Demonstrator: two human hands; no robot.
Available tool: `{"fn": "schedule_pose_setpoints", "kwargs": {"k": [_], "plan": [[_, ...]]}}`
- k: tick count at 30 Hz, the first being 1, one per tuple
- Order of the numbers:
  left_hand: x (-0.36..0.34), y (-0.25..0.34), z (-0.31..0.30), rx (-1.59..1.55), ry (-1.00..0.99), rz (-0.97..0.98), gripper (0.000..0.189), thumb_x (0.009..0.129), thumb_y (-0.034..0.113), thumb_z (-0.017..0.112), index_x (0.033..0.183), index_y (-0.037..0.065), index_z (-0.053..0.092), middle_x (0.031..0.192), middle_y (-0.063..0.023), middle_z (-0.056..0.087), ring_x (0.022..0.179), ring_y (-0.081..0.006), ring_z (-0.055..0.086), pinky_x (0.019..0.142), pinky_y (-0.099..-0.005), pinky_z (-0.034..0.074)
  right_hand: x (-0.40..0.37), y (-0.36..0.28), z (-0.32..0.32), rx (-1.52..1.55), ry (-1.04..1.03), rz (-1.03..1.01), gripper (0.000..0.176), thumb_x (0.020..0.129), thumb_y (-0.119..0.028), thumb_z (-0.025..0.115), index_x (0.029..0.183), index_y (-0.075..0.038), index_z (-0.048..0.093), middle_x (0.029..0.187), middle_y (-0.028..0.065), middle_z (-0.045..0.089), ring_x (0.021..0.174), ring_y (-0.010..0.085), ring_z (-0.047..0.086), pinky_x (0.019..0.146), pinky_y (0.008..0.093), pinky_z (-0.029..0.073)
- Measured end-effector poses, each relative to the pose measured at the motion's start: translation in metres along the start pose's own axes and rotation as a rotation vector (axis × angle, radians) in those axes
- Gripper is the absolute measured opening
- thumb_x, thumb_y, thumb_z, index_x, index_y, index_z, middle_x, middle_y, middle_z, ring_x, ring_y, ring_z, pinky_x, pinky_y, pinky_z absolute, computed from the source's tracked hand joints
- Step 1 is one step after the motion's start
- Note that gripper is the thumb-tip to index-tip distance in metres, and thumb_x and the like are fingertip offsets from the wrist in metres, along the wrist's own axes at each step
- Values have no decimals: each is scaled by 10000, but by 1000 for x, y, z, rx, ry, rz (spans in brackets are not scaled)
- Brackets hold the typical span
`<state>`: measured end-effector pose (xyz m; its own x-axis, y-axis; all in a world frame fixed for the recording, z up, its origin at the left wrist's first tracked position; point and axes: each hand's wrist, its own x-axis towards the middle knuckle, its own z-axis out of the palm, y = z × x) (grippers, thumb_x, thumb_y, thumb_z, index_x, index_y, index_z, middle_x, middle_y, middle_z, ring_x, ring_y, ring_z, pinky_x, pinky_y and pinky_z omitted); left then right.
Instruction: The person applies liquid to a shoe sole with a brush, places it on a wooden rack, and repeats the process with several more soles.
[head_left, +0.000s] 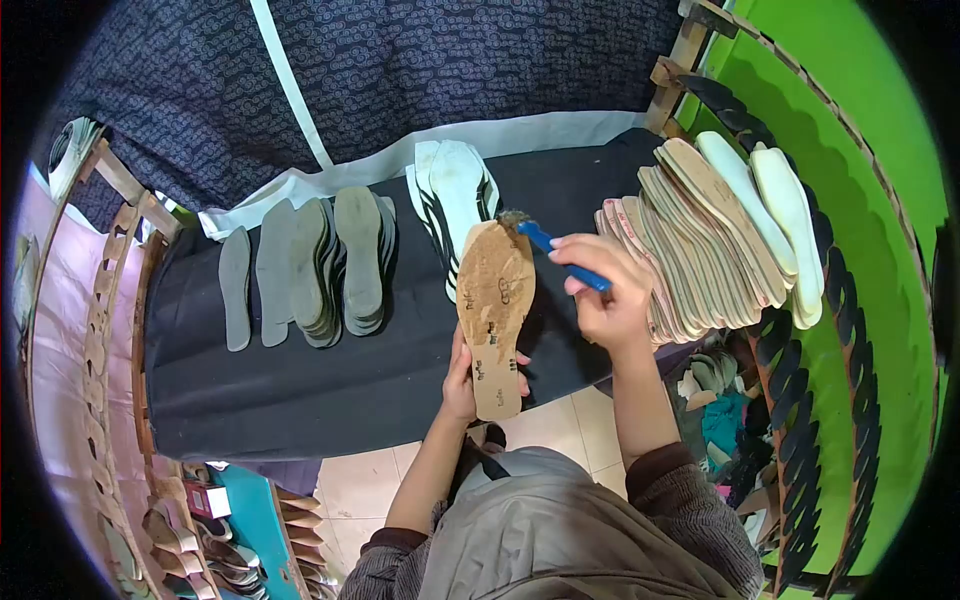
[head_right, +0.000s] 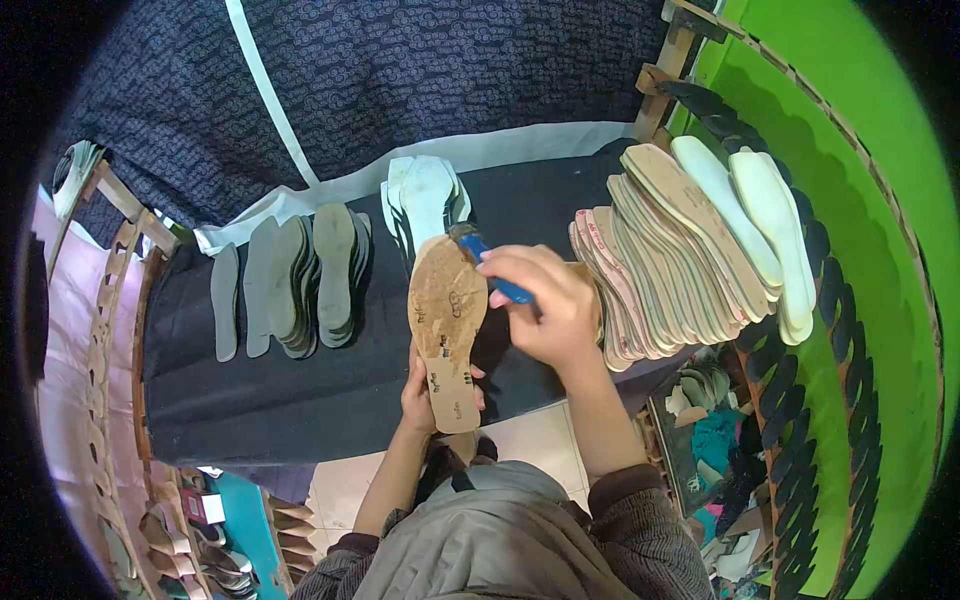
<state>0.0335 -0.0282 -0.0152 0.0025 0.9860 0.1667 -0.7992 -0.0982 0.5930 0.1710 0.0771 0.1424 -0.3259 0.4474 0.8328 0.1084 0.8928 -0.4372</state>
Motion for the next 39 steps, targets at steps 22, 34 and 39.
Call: {"fn": "schedule_pose_setpoints", "kwargs": {"k": [22, 34, 39], "plan": [[4, 5, 11, 231, 23, 90, 604, 940, 436, 343, 1408, 130, 113, 1107, -243, 521, 715, -344, 632, 619, -418, 559, -17, -24, 15, 6, -112, -279, 221, 671, -53, 665, 889, -21, 667, 914, 134, 660, 701, 266, 630, 599, 330, 497], [2, 2, 9, 202, 32, 101, 596, 944, 437, 328, 1409, 134, 111, 1073, -265, 533, 712, -353, 630, 621, -442, 556, -13, -25, 13, 21, -95, -228, 182, 704, -56, 673, 880, -14, 668, 901, 140, 661, 723, 260, 639, 623, 321, 497], [3, 5, 13, 233, 77, 125, 592, 949, 442, 317, 1409, 142, 97, 1048, -274, 535, 712, -358, 630, 620, -441, 550, -17, -30, 13, 79, -130, -192, 154, 740, -71, 669, 881, -9, 662, 905, 141, 660, 744, 262, 639, 653, 314, 499]]}}
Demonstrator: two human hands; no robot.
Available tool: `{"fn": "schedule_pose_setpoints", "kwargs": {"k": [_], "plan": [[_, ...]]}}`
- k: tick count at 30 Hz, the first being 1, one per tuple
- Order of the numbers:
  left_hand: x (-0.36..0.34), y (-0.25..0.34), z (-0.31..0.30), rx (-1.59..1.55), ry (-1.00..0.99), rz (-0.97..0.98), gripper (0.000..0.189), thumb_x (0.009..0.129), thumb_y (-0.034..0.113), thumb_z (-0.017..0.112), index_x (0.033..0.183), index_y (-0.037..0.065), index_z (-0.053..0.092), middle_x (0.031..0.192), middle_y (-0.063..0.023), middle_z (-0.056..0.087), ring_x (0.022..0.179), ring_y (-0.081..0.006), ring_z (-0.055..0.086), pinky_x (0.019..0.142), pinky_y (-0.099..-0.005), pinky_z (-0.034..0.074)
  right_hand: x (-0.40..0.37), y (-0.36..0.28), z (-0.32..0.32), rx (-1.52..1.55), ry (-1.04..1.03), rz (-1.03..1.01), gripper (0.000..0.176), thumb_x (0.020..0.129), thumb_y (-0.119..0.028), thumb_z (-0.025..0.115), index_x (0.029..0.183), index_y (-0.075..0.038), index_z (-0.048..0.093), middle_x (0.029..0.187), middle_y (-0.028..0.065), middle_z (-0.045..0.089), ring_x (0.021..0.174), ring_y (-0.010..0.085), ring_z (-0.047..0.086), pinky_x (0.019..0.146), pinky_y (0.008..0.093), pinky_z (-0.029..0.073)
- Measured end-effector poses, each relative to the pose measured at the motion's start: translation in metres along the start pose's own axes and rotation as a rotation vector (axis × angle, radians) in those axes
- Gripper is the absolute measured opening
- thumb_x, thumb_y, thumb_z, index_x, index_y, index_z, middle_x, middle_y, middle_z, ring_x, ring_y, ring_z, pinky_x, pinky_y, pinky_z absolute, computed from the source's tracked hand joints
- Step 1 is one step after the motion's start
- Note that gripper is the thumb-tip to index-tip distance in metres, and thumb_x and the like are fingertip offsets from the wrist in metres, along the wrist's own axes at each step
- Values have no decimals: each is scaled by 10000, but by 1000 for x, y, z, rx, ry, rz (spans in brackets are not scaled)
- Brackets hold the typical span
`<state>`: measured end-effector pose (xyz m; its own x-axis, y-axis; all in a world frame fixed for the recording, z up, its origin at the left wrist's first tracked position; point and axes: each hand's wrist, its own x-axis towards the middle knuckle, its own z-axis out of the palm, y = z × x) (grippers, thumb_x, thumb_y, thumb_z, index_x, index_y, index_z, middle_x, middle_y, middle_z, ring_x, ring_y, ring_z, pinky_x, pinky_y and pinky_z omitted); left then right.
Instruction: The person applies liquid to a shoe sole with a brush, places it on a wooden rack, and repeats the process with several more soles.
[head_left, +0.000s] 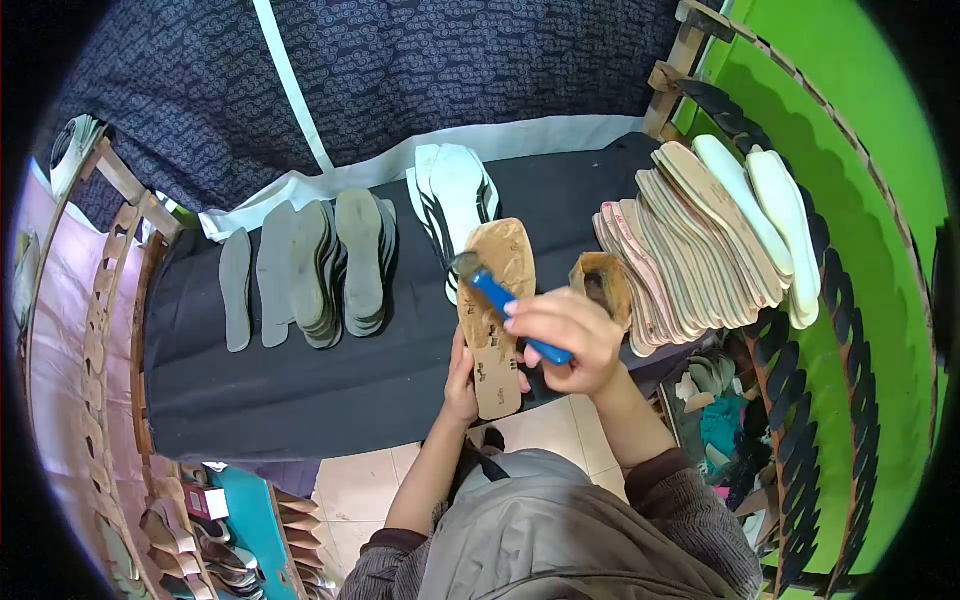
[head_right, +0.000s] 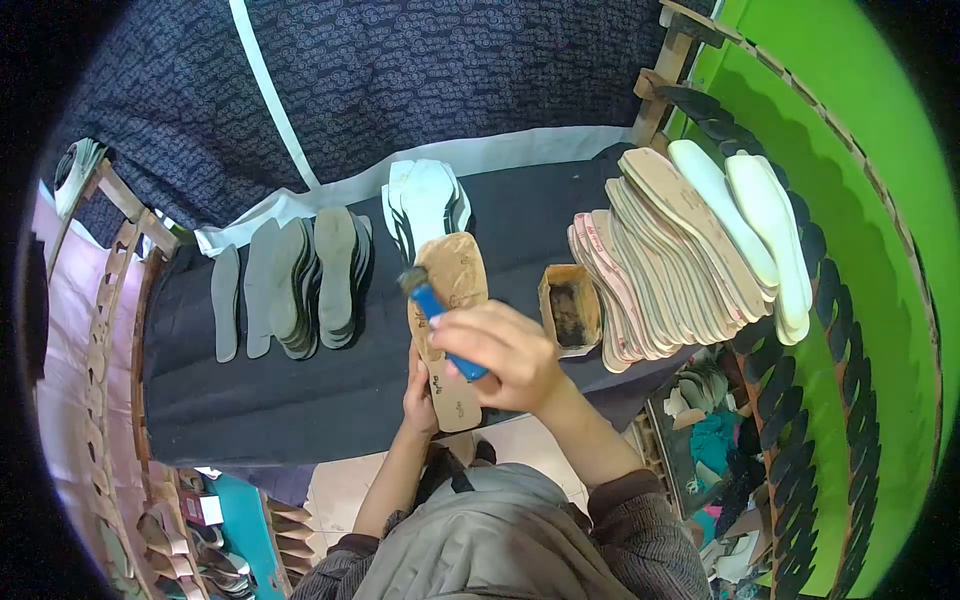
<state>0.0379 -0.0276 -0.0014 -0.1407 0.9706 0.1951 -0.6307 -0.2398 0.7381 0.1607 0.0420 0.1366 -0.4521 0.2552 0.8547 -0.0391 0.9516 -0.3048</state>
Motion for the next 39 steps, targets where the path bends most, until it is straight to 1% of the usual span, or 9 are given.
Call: {"fn": "schedule_pose_setpoints", "kwargs": {"k": [6, 12, 16, 21, 26, 28, 34, 37, 39], "plan": [[-1, -10, -12, -115, -99, -47, 602, 947, 442, 327, 1419, 158, 85, 1078, -274, 525, 707, -359, 632, 616, -442, 547, -4, 9, -8, -155, 172, 97, 226, 646, 0, 650, 872, -7, 658, 869, 132, 669, 715, 276, 641, 639, 318, 509], [1, -23, -21, -193, 187, 15, 537, 971, 383, 273, 1435, 176, 101, 1159, -237, 510, 795, -335, 626, 703, -417, 535, -33, -10, -2, 230, -296, -24, 351, 542, 7, 639, 892, -25, 634, 919, 119, 637, 722, 278, 618, 622, 343, 511], [2, -13, -9, -105, 244, 43, 472, 976, 354, 190, 1409, 167, 197, 1084, -187, 546, 932, -308, 582, 847, -404, 473, -46, 0, 3, 87, -129, -43, 297, 579, -41, 682, 874, -29, 663, 896, 121, 654, 629, 254, 606, 540, 313, 483], [0, -13, -18, -308, 145, -68, 503, 952, 453, 191, 1320, 129, 306, 1010, -180, 533, 709, -328, 599, 622, -423, 518, -55, -19, 2, 245, -316, -67, 278, 583, -39, 657, 859, -2, 655, 913, 133, 651, 623, 247, 604, 529, 309, 480], [1, -11, -11, -318, 122, -22, 473, 960, 415, 202, 1354, 158, 257, 1020, -184, 536, 735, -307, 601, 647, -414, 519, -52, -13, 7, 124, -190, -32, 374, 530, -68, 696, 897, -29, 632, 931, 103, 626, 652, 253, 586, 585, 336, 491], [6, -13, -8, -97, 273, 120, 445, 968, 367, 207, 1365, 170, 235, 1030, -192, 541, 752, -293, 603, 671, -405, 522, -51, -9, 11, 56, -149, -17, 372, 527, -52, 675, 895, -22, 629, 927, 105, 625, 651, 256, 581, 578, 335, 488], [-1, -7, -13, -281, 100, 1, 442, 965, 378, 200, 1351, 168, 246, 1000, -197, 546, 762, -316, 604, 662, -416, 525, -49, -27, 1, 168, -390, 14, 324, 530, -30, 640, 852, -10, 614, 906, 114, 621, 669, 255, 588, 589, 340, 490], [0, -10, -13, -361, 89, -18, 450, 962, 392, 197, 1333, 147, 266, 992, -198, 543, 757, -330, 600, 654, -428, 525, -48, -19, 6, 170, -169, -17, 349, 506, -21, 641, 855, -6, 646, 927, 126, 643, 651, 252, 603, 553, 316, 486], [1, -12, -14, -335, 152, 2, 450, 964, 408, 196, 1373, 219, 199, 1024, -209, 525, 732, -333, 599, 633, -428, 527, -48, -16, 15, 155, -164, -27, 347, 518, -29, 659, 863, -6, 644, 933, 126, 640, 655, 255, 602, 559, 316, 487]]}}
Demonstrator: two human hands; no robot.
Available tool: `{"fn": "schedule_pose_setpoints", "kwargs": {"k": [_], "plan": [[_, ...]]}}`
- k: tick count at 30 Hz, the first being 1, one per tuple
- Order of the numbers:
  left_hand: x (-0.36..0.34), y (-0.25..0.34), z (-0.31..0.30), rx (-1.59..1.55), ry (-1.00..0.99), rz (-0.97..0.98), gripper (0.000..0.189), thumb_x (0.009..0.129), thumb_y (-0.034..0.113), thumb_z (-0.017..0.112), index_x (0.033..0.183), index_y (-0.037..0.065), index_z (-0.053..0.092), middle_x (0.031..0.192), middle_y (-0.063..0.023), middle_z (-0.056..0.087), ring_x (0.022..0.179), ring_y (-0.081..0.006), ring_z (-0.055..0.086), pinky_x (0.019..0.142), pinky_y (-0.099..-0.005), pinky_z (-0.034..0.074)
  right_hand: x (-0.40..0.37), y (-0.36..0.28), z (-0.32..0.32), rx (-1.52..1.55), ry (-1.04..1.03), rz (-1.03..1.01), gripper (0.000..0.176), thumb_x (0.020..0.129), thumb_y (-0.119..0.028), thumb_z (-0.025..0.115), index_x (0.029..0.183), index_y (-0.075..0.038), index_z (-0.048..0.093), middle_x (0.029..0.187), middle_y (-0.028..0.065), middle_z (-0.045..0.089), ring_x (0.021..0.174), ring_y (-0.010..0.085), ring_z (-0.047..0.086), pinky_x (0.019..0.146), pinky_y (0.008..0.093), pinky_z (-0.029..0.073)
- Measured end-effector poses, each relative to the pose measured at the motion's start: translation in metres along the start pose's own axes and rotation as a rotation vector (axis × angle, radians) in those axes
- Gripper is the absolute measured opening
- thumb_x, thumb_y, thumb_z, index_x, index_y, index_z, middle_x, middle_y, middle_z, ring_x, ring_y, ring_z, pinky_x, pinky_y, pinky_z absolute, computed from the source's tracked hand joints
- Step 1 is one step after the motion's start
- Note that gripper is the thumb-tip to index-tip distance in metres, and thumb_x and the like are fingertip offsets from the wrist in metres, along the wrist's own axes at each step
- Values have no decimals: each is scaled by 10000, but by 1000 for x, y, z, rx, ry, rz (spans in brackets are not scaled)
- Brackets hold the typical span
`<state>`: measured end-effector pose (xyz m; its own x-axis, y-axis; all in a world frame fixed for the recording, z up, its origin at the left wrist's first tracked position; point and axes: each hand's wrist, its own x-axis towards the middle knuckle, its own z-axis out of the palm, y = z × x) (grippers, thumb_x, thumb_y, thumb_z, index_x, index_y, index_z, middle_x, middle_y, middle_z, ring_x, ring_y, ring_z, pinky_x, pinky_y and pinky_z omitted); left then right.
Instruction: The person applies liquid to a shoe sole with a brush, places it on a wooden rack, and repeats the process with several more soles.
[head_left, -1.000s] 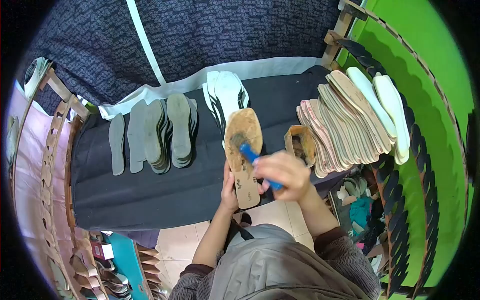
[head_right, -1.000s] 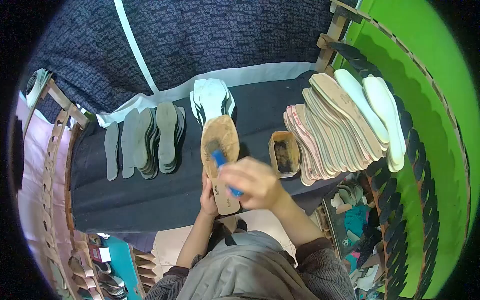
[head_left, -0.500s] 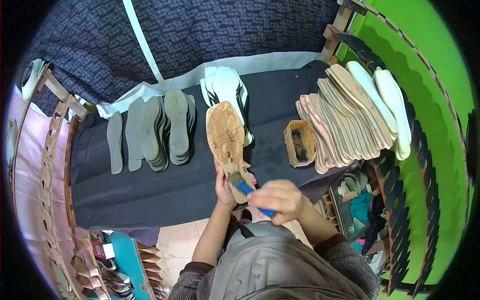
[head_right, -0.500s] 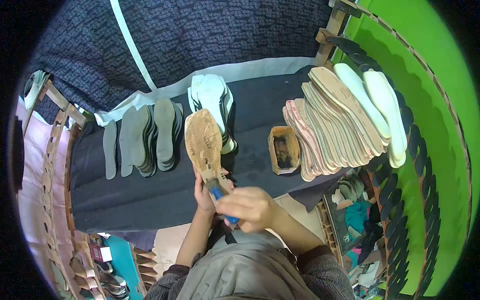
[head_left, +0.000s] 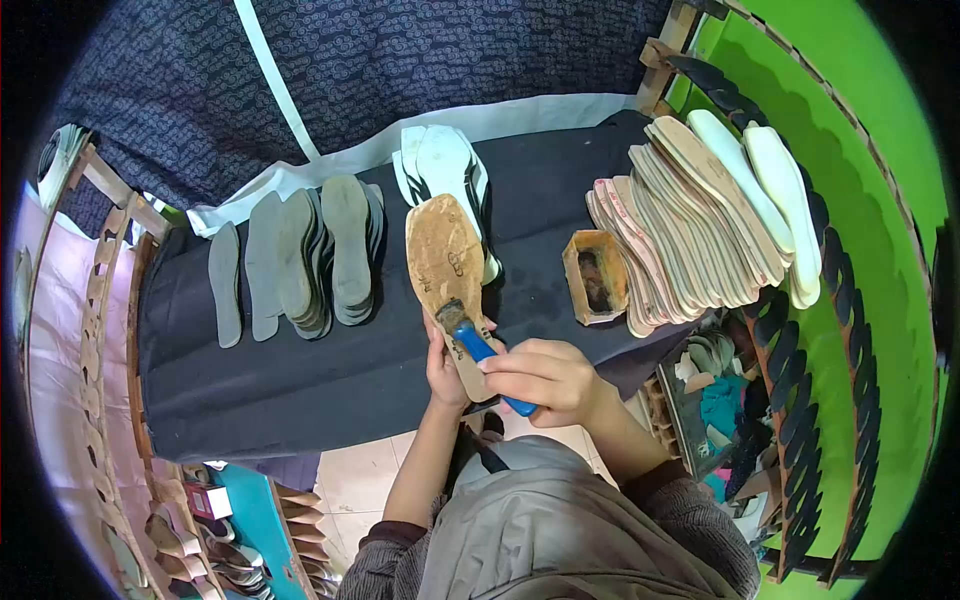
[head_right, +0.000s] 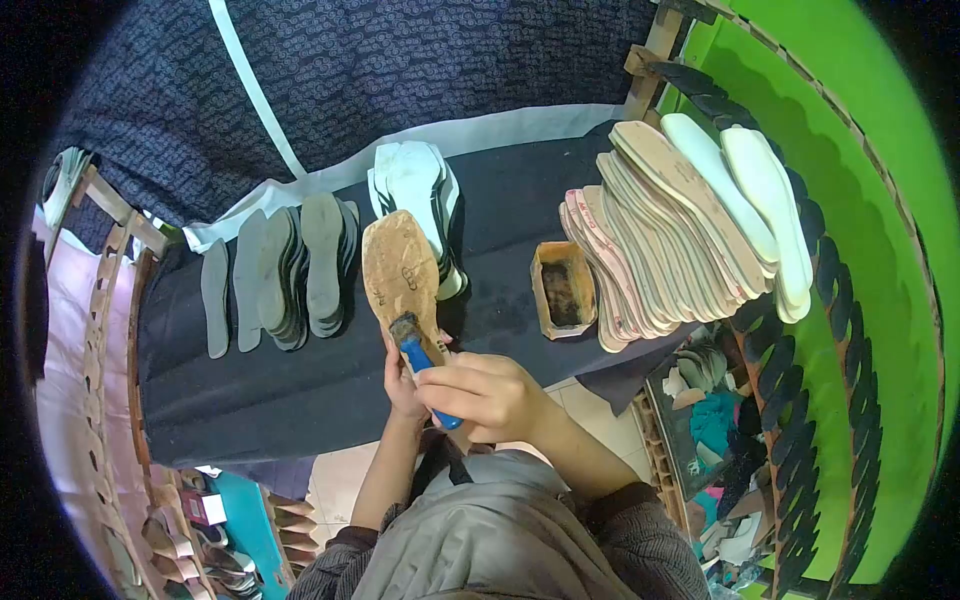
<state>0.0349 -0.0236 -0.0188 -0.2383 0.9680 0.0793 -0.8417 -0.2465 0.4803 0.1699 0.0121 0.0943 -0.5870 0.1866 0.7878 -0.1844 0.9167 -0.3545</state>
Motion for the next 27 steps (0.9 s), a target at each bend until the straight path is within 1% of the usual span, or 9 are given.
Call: {"fn": "schedule_pose_setpoints", "kwargs": {"k": [1, 7, 9, 10, 14, 17, 19, 21, 27], "plan": [[0, -1, -1, 14, 31, 16, 457, 966, 416, 195, 1392, 255, 165, 1040, -215, 516, 719, -334, 599, 622, -428, 528, -1, 1, 2, -12, 5, -10, 346, 529, -36, 678, 872, -5, 642, 939, 127, 637, 658, 258, 601, 565, 317, 489], [-2, 1, -8, 23, -4, -56, 470, 966, 417, 205, 1394, 224, 170, 1033, -207, 518, 729, -329, 604, 628, -425, 527, -3, -10, -7, 67, -142, 11, 396, 475, -3, 556, 861, -14, 644, 934, 114, 638, 644, 246, 593, 569, 318, 491], [-2, 1, -5, 11, -33, -36, 474, 961, 421, 213, 1382, 202, 193, 1033, -206, 517, 730, -329, 606, 624, -424, 527, -2, -10, -10, 83, -100, 57, 362, 504, -8, 590, 862, -9, 645, 941, 118, 641, 653, 242, 598, 569, 310, 492], [-1, 0, -4, 11, -35, -38, 474, 961, 421, 213, 1382, 202, 193, 1033, -206, 517, 730, -329, 606, 624, -424, 527, -1, -7, -6, 40, -26, 19, 320, 537, -23, 625, 856, -3, 646, 938, 116, 646, 663, 238, 602, 570, 306, 492], [0, -1, -9, 18, 16, -30, 479, 952, 435, 201, 1356, 181, 240, 1035, -199, 519, 729, -322, 606, 627, -415, 528, -4, 0, 6, 0, 39, -12, 293, 559, -26, 652, 850, -5, 649, 921, 108, 647, 667, 236, 604, 570, 310, 494], [-2, 2, -6, -21, 29, -79, 514, 944, 475, 165, 1335, 164, 285, 1030, -185, 523, 726, -312, 607, 627, -404, 528, -1, -8, 3, -10, -80, 5, 299, 551, -12, 658, 850, -17, 656, 913, 100, 648, 665, 239, 603, 571, 311, 495], [-3, 3, -3, -32, 22, -99, 543, 939, 502, 143, 1325, 155, 306, 1023, -178, 527, 724, -306, 606, 625, -398, 527, -1, -12, -5, 107, -162, 47, 348, 519, 13, 644, 865, -13, 626, 868, 88, 630, 651, 250, 578, 576, 330, 481], [-2, 3, -1, 108, 5, -37, 617, 925, 550, 114, 1299, 115, 341, 1015, -166, 532, 721, -296, 605, 625, -394, 523, -3, -11, -7, 100, -162, 59, 317, 543, -1, 667, 857, -16, 624, 875, 85, 632, 654, 249, 581, 580, 329, 485], [-3, 4, 4, 110, 31, -55, 719, 905, 591, 113, 1191, 18, 442, 980, -153, 565, 716, -270, 607, 635, -375, 520, 2, -4, 5, 7, 53, -16, 239, 626, -45, 697, 859, -16, 654, 875, 112, 657, 646, 246, 609, 576, 312, 497]]}}
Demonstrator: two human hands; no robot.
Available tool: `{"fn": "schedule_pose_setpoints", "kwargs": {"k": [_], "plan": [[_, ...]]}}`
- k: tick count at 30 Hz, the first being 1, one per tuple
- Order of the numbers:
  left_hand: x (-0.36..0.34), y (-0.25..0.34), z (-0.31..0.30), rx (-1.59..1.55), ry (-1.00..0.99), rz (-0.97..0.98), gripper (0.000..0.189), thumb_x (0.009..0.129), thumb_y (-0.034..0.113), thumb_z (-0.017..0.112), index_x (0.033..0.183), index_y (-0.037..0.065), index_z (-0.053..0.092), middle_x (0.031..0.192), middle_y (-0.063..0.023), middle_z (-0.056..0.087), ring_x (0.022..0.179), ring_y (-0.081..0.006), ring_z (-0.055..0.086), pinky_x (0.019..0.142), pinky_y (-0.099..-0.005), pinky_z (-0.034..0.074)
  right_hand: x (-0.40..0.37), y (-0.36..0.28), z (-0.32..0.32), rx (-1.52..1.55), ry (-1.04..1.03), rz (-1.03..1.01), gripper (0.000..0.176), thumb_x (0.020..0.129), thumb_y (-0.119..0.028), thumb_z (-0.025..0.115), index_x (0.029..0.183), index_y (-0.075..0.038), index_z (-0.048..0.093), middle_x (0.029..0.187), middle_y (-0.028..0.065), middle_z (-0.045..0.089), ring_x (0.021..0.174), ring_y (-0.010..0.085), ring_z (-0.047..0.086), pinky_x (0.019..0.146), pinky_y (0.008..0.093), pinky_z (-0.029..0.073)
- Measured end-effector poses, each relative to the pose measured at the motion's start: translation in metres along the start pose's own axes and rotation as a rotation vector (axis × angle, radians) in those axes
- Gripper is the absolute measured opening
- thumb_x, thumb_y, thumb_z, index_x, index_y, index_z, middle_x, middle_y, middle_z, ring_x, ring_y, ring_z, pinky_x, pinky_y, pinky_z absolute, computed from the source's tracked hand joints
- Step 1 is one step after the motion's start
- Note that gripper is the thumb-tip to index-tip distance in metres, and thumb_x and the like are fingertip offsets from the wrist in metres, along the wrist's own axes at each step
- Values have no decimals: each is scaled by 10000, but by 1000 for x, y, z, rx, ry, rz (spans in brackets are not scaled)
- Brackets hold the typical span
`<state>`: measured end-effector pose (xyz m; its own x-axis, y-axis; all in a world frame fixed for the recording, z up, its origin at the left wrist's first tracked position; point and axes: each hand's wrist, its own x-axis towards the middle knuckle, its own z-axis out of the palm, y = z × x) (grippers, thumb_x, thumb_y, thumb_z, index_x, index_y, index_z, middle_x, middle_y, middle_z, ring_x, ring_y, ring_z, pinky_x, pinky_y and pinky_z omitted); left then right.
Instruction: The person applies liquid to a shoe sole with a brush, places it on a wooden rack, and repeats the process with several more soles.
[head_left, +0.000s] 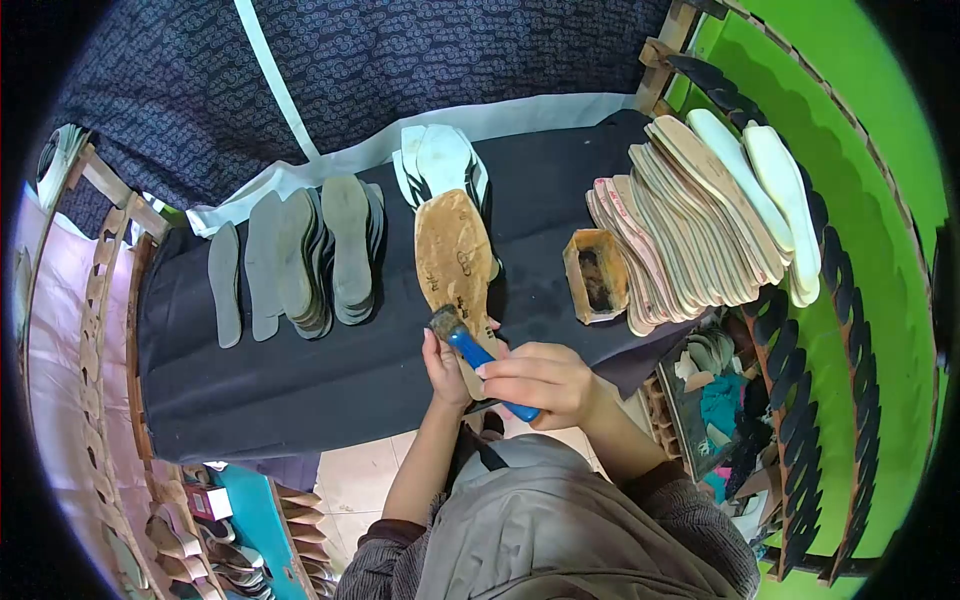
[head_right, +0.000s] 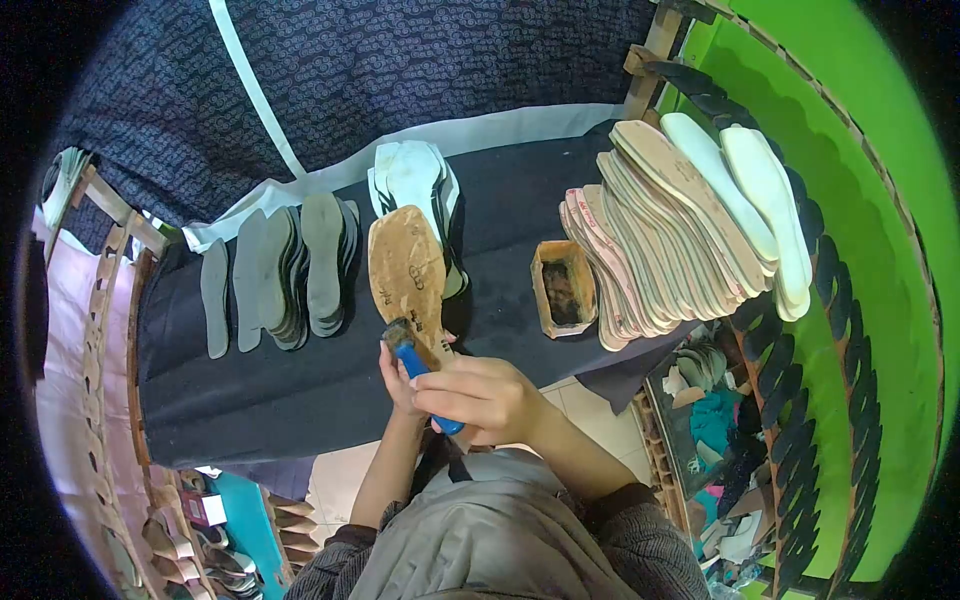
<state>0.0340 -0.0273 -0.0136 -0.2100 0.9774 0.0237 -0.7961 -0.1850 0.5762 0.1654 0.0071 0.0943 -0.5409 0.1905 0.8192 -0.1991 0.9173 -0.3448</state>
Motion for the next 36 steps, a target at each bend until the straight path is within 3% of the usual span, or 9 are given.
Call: {"fn": "schedule_pose_setpoints", "kwargs": {"k": [10, 13, 14, 17, 21, 23, 32, 34, 36], "plan": [[4, -5, -5, -74, -118, 32, 639, 926, 565, 138, 1255, 83, 399, 1067, -152, 545, 739, -267, 615, 659, -382, 524, -14, -2, -15, 76, -49, 134, 315, 591, 3, 687, 901, -2, 627, 913, 122, 642, 677, 272, 602, 606, 331, 494], [9, -11, -8, -155, 307, 7, 616, 953, 509, 152, 1169, 29, 471, 965, -147, 594, 709, -262, 603, 654, -380, 513, -9, 2, -14, -48, 2, 113, 238, 622, -31, 687, 856, -7, 647, 857, 118, 658, 652, 259, 615, 580, 315, 498], [9, -10, -8, -155, 306, 8, 616, 953, 509, 152, 1169, 29, 471, 965, -147, 594, 709, -262, 603, 654, -380, 513, -8, 3, -13, -108, 27, 100, 202, 638, -48, 687, 834, -10, 657, 829, 117, 665, 640, 252, 621, 566, 306, 500], [6, -7, -23, -12, -122, -37, 532, 969, 464, 180, 1199, 52, 426, 1050, -144, 556, 791, -260, 613, 689, -386, 515, -11, -6, -16, -47, -63, 133, 180, 666, -70, 691, 837, -19, 660, 818, 107, 667, 642, 239, 624, 566, 302, 503], [6, -8, -23, -4, -107, -87, 559, 966, 480, 171, 1226, 47, 412, 1078, -158, 553, 761, -283, 616, 664, -383, 523, -10, -4, -16, 0, -56, 134, 174, 690, -97, 699, 840, -19, 659, 824, 101, 668, 653, 234, 627, 576, 302, 505], [8, -12, -16, 11, 141, 14, 610, 959, 507, 162, 1285, 39, 375, 1163, -174, 535, 752, -314, 625, 643, -392, 534, -5, -2, -17, -98, 7, 114, 181, 689, -95, 699, 846, -16, 658, 862, 117, 664, 672, 242, 628, 586, 304, 506], [6, -4, -12, 30, -9, -18, 656, 952, 524, 131, 1368, 51, 315, 1332, -186, 447, 801, -330, 632, 687, -397, 534, -7, -6, -13, 81, -89, 183, 220, 609, -19, 699, 824, -15, 650, 831, 112, 665, 636, 243, 622, 569, 304, 498], [9, -2, -5, -56, 99, 33, 642, 957, 513, 142, 1368, 50, 314, 1327, -185, 452, 826, -334, 627, 709, -410, 524, -7, 1, -11, -95, 29, 139, 201, 626, -39, 703, 818, -17, 649, 829, 117, 665, 637, 241, 622, 570, 301, 496], [9, 0, -1, -441, 265, -8, 632, 961, 506, 147, 1369, 52, 311, 1318, -178, 462, 858, -332, 618, 720, -425, 517, -9, 3, -10, -100, 17, 140, 317, 571, 4, 699, 878, -6, 622, 866, 100, 644, 680, 268, 608, 635, 346, 510]]}}
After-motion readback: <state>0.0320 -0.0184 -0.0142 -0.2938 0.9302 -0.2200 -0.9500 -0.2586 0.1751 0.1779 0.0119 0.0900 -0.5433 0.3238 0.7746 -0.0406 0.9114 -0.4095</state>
